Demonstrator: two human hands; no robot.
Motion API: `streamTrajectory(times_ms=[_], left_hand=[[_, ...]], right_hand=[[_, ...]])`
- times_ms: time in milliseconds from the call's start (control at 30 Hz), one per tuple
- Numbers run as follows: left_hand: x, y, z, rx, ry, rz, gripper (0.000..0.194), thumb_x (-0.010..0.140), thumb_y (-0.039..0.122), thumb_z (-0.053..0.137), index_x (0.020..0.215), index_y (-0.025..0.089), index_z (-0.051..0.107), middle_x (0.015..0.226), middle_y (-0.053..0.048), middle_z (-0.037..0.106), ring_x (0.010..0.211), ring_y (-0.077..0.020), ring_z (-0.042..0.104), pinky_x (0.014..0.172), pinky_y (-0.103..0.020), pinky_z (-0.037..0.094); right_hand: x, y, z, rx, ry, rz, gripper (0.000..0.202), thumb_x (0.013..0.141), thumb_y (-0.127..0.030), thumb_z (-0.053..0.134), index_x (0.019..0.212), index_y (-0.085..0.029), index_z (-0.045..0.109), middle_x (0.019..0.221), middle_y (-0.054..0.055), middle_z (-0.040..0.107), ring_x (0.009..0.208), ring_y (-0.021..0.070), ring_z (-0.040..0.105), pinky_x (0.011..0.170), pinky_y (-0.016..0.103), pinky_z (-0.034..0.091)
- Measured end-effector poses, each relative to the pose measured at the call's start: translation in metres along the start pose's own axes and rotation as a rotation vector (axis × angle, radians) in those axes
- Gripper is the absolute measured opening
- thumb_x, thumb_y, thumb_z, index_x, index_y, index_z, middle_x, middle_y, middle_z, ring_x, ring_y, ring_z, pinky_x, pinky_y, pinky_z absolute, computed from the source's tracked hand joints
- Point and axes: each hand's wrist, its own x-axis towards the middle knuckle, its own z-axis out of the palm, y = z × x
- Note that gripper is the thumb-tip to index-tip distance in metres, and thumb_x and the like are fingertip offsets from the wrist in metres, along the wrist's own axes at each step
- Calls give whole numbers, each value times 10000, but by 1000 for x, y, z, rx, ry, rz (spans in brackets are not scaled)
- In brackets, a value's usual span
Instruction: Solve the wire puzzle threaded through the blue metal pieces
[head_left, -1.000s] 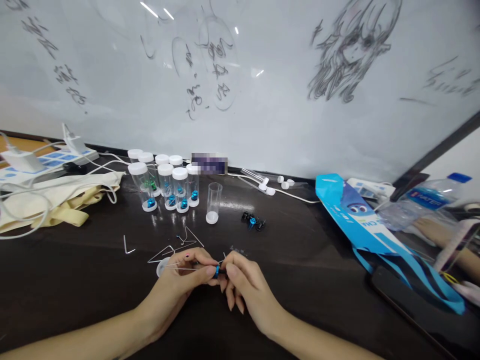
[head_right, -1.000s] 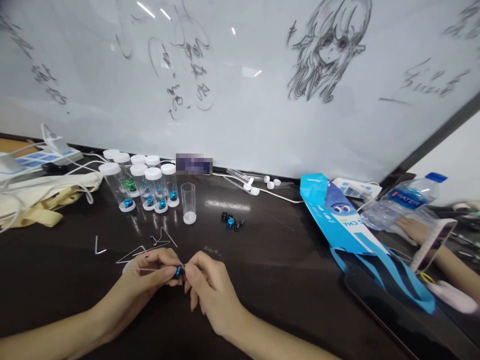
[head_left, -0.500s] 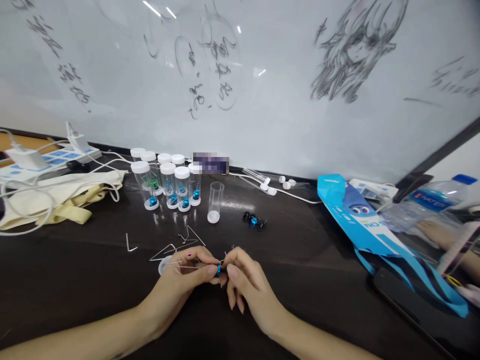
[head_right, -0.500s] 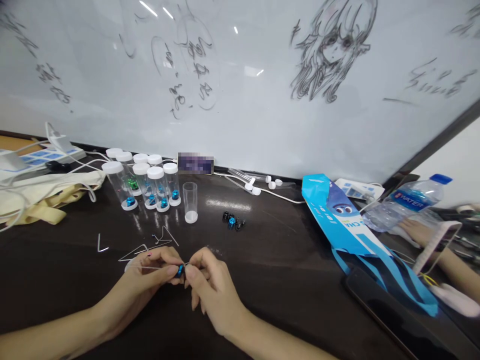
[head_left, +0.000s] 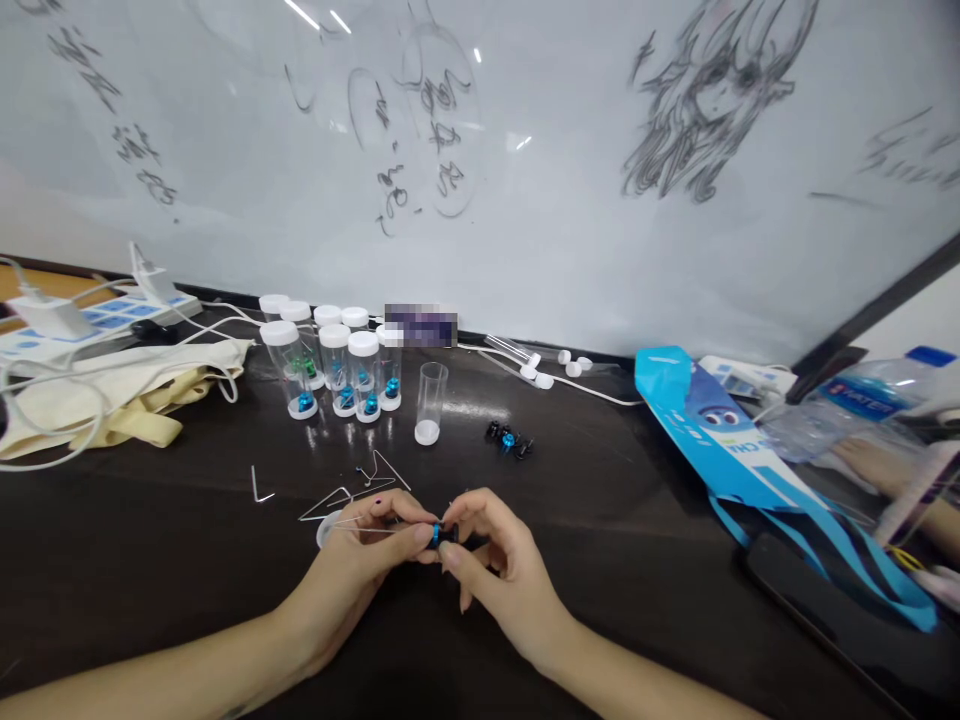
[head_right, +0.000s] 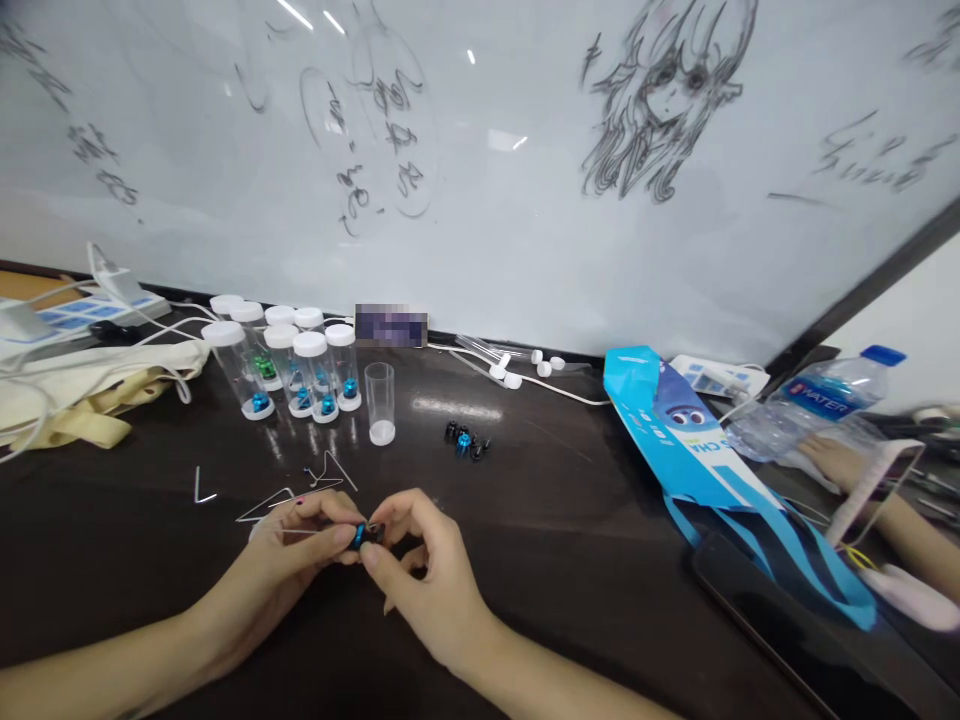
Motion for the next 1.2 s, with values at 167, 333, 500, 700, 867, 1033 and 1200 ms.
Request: streamTrajectory(times_ms=[167, 333, 500, 700, 867, 1033, 1200], left_hand=[[0, 0, 1, 0, -18, 3, 73, 758, 201, 794, 766, 170, 729, 717, 17, 659, 691, -111, 627, 700, -207, 501], [-1, 1, 1, -6, -30, -5, 75, 757, 197, 794, 763, 173, 723, 717, 15, 663, 685, -115, 633, 698, -217, 501], [-1, 0, 1, 6, -44, 3, 70, 760, 187, 789, 745, 178, 722, 712, 18, 646, 681, -115, 631, 695, -218, 499], [-2, -1, 0, 25, -68, 17, 59, 772, 189, 778, 759, 178, 721, 730, 14, 642, 687, -122, 632, 698, -231, 497], [0, -2, 0, 6, -54, 16, 70, 764, 184, 783, 756, 172, 714, 742, 8, 654, 689, -124, 631, 701, -234, 502], [-1, 0, 0, -24, -8, 8, 77, 770, 203, 779, 758, 173, 710, 740, 3, 663, 694, -123, 624, 701, -225, 505], [-1, 1, 0, -38, -4, 8, 73, 765, 198, 783, 753, 165, 718, 757, 0, 656, 697, -121, 616, 702, -221, 509]], right_hand=[[2, 1, 1, 7, 19, 35, 198, 865, -351, 693, 922, -182, 607, 750, -35, 514, 524, 54, 507, 411, 134, 462], [2, 2, 1, 9, 15, 61, 258, 890, -405, 653, 868, -158, 581, 661, -27, 544, 539, 84, 536, 398, 135, 444], [2, 4, 0, 0, -29, 86, 337, 922, -460, 594, 798, -149, 562, 642, -17, 552, 511, 76, 526, 401, 141, 422], [3, 5, 0, -40, -46, 97, 417, 947, -516, 523, 740, -154, 537, 575, -28, 537, 438, 63, 493, 398, 148, 397], [2, 3, 1, -39, -37, 79, 420, 965, -521, 484, 765, -156, 543, 576, -28, 540, 426, 63, 496, 384, 147, 385], [0, 1, 1, 16, 31, 31, 284, 954, -477, 532, 1048, -210, 520, 727, -45, 534, 449, 45, 493, 376, 131, 397], [-3, 0, 1, -114, 56, -27, 294, 888, -373, 660, 1126, -261, 528, 979, 10, 537, 654, 88, 565, 410, 132, 448]])
